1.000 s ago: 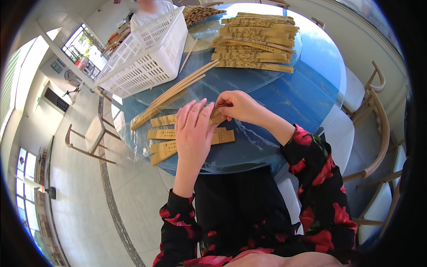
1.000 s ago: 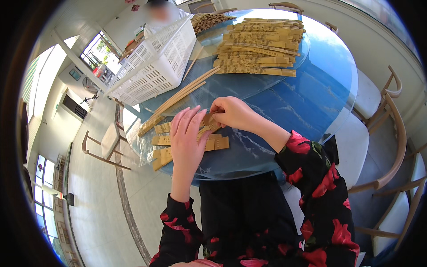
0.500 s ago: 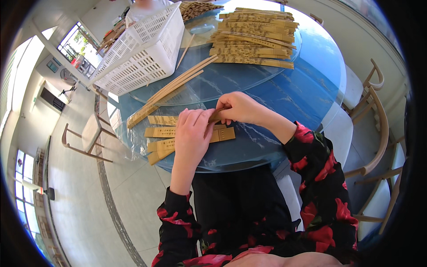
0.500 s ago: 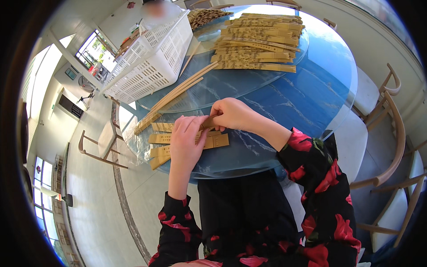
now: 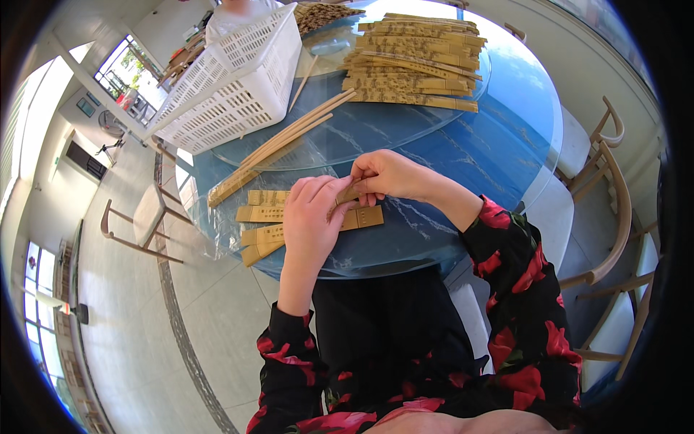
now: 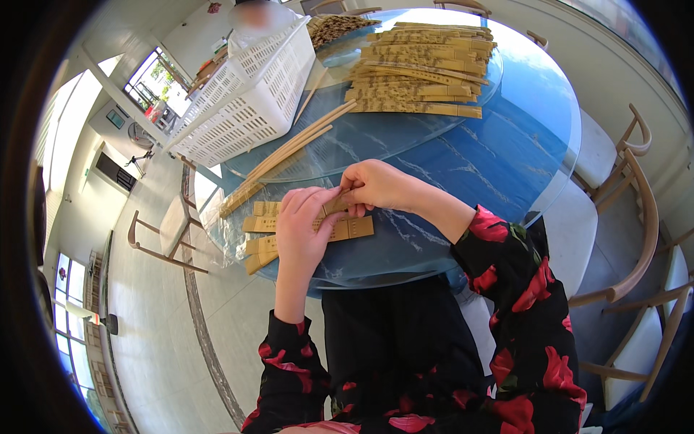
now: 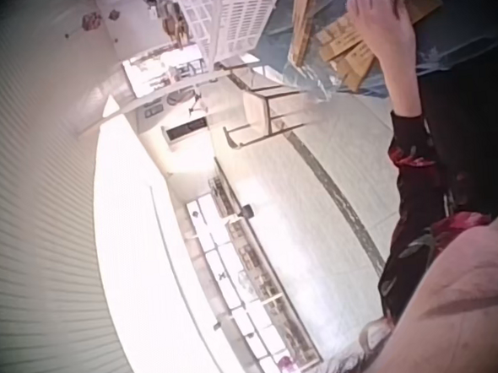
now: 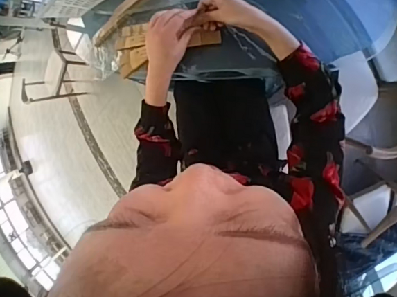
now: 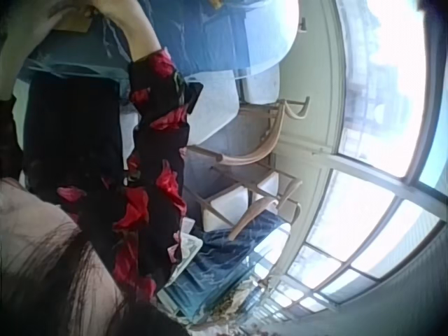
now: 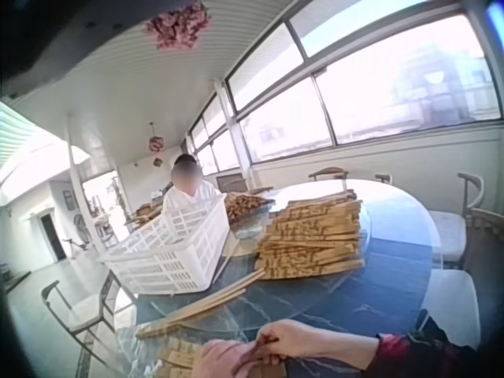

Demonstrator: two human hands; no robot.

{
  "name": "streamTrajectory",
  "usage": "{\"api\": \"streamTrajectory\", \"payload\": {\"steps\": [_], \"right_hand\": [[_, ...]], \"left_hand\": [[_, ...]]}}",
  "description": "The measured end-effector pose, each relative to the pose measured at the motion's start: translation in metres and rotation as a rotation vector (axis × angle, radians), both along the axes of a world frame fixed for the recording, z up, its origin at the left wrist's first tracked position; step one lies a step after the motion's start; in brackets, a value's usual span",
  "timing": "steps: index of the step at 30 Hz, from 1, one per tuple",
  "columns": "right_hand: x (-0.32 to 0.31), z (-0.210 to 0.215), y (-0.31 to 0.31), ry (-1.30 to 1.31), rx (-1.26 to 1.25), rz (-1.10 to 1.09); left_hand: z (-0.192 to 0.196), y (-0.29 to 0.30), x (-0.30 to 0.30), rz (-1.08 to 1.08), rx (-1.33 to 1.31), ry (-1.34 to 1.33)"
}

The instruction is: The person inserts thin wooden sticks into pre-cut slots on rectangular bamboo strips, then places the assembled pieces into a white basket. The person repeats this process for multiple bamboo strips.

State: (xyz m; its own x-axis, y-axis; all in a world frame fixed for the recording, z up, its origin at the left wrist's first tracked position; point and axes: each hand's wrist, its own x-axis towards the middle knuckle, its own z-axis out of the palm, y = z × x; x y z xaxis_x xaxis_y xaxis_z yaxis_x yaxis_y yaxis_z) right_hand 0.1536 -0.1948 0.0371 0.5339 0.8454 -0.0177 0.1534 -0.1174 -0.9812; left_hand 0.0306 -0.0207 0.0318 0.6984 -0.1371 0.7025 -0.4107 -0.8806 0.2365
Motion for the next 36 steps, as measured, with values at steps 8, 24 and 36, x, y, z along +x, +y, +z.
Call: {"api": "streamTrajectory", "payload": {"steps": [8, 24, 36], "right_hand": [[0.0009, -0.0007, -0.0011, 0.011, -0.02, 0.022], [-0.0008, -0.0026, -0.0001, 0.107, -0.029, 0.006], [-0.0054, -0.0003, 0.0031, -0.005, -0.054, -0.023]], "left_hand": [[0.002, -0.0016, -0.0016, -0.013, -0.094, 0.055], [-0.0003, -0.0039, -0.0035, -0.048, -0.179, 0.13], [-0.0058, -0.0004, -0.0016, -0.055, -0.241, 0.098]]}}
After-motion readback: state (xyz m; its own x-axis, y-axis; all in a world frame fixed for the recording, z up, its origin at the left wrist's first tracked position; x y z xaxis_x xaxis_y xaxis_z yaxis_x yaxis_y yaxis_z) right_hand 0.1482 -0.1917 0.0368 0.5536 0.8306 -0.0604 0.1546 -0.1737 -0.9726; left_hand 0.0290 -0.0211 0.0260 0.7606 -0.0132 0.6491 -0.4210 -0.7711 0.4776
